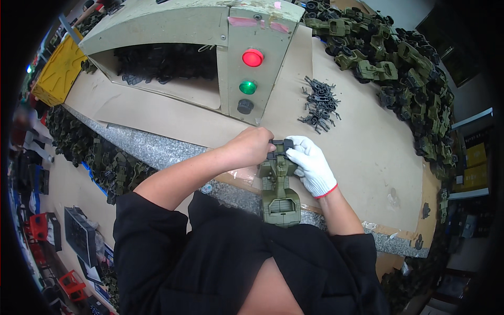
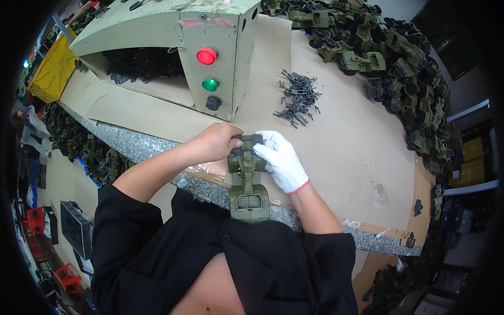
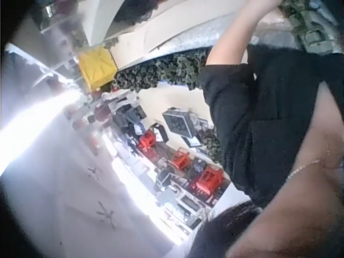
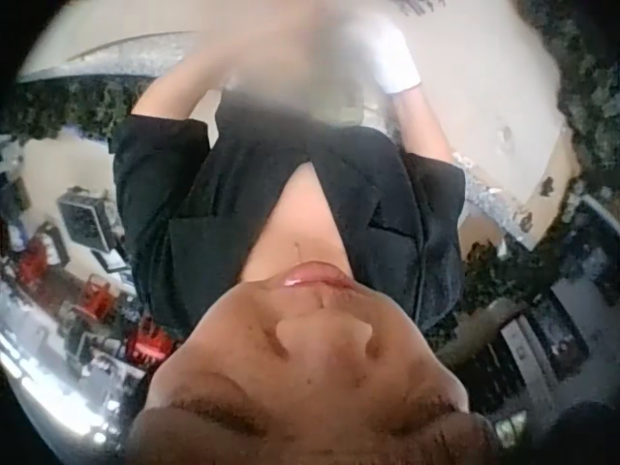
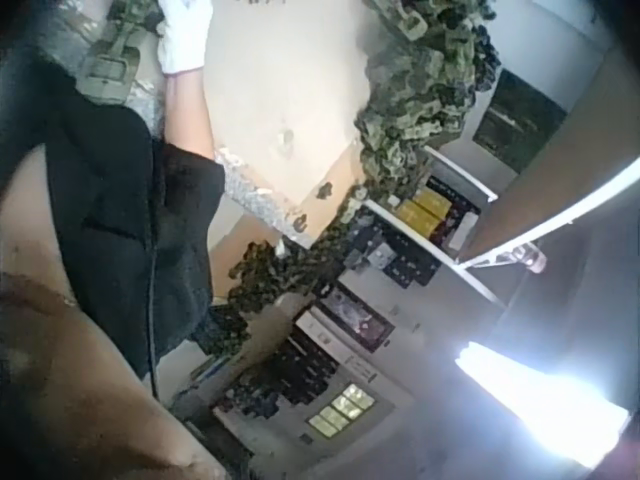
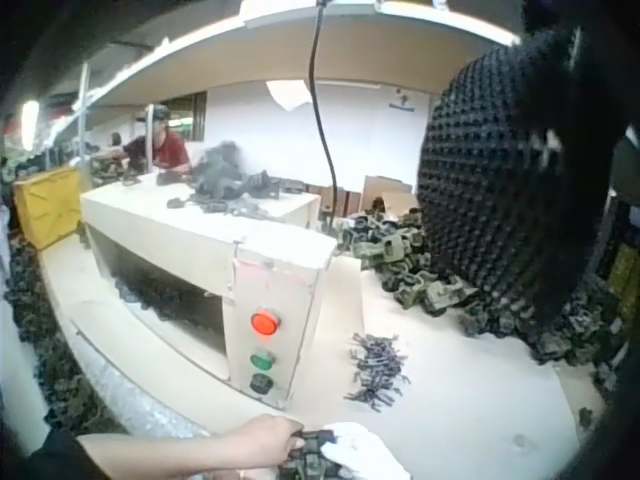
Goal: The person assembles plastic components onto toy vehicles by hand.
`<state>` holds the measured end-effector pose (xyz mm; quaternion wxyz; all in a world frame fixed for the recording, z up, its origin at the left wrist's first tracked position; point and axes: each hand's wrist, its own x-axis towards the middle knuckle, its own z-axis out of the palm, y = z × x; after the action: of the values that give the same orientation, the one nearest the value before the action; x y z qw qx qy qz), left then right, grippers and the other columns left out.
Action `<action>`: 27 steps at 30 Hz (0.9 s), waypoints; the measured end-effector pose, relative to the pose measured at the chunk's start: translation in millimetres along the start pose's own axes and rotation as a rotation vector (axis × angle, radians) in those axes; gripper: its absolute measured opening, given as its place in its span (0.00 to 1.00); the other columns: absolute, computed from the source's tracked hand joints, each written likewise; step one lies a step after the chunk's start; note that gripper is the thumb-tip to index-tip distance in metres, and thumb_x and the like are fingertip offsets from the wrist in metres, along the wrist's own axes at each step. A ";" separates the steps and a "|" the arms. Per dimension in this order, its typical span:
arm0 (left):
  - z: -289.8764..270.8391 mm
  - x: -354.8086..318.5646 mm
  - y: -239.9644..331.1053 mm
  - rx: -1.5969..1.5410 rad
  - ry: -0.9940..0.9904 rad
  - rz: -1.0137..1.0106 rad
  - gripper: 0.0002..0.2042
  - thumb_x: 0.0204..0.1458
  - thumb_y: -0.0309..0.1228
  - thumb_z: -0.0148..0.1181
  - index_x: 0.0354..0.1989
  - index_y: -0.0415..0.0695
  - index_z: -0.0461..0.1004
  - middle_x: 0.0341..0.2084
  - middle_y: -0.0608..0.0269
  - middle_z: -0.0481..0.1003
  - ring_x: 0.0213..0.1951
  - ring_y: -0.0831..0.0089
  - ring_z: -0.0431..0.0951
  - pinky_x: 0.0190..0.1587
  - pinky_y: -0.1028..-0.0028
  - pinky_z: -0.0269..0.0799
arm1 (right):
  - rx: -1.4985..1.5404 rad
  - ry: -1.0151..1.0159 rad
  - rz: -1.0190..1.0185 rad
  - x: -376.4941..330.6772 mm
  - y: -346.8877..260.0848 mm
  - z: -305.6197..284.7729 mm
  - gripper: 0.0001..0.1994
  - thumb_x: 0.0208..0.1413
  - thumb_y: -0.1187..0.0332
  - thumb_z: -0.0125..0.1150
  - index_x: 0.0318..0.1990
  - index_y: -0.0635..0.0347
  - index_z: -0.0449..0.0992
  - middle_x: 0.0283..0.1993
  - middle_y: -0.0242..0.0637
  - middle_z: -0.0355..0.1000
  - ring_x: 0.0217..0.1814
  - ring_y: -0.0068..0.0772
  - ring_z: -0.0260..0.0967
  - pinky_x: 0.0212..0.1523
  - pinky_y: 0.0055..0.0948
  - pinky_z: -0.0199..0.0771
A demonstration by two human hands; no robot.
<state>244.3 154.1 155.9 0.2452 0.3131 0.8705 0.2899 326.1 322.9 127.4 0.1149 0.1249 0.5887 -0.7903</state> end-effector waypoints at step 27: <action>14.6 -29.5 2.1 0.108 0.105 0.125 0.44 0.37 0.50 0.65 0.55 0.26 0.55 0.30 0.40 0.71 0.34 0.54 0.75 0.38 0.67 0.69 | -0.452 0.062 -0.176 -0.8 -1.0 -4.0 0.10 0.52 0.65 0.55 0.35 0.61 0.67 0.24 0.28 0.63 0.17 0.13 0.56 0.16 0.16 0.58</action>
<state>274.2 140.3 154.1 0.1635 0.3637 0.8754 0.2735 326.8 327.0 127.4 0.0525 0.0687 0.7625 -0.6412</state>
